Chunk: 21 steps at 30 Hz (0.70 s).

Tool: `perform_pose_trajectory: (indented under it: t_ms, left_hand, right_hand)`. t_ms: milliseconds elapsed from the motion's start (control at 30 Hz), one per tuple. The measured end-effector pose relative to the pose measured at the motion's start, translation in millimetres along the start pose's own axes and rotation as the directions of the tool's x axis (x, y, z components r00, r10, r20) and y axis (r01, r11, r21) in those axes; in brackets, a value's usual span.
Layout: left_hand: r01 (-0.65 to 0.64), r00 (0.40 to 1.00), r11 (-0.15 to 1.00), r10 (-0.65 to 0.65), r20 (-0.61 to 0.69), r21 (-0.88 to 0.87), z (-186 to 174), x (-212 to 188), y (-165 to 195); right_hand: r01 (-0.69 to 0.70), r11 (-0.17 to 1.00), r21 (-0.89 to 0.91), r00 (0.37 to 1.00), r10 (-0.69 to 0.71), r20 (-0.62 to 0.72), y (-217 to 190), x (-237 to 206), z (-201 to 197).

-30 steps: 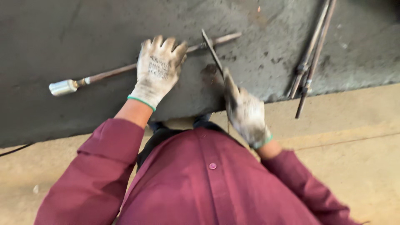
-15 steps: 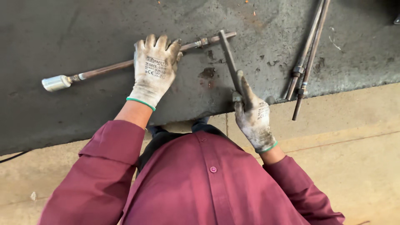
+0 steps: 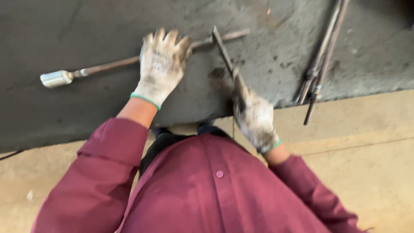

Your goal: The person holds a metal tube with a fitting on a workbench and files its end using a hand file, working the file back and forth. They rotate or reposition the tube, finish it, set it aside with completed tubes, and pick up the next tube to repeat the filing.

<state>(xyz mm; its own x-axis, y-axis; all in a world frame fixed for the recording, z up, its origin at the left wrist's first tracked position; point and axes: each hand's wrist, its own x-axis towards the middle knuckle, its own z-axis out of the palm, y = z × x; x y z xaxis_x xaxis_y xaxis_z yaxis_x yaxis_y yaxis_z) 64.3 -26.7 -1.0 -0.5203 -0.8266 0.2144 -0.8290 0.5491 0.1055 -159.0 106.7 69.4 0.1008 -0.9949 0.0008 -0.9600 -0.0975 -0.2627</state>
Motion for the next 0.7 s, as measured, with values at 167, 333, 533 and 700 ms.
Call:
perform_pose_trajectory:
  t_ms: [167,333,533,700]
  left_hand:
    - [0.011,1.0,1.0,-0.011,-0.008,-0.003,2.2,4.8,-0.1]
    - [-0.024,1.0,0.998,0.025,0.001,-0.055,4.4,3.3,-1.6]
    - [-0.051,0.999,0.997,0.049,-0.022,-0.052,-0.8,2.0,-3.1]
    - [-0.013,0.997,0.994,0.021,0.079,-0.106,0.5,6.5,-1.6]
  right_hand:
    - [0.027,0.998,-0.056,0.999,-0.029,-0.038,3.2,24.1,0.9]
    - [0.033,0.999,0.032,0.999,-0.032,-0.027,-0.4,4.3,-13.8]
    - [0.057,0.996,-0.064,0.997,-0.06,-0.049,1.8,35.4,9.4]
    - [0.066,0.998,0.02,0.997,-0.065,-0.047,7.2,-2.6,4.3]
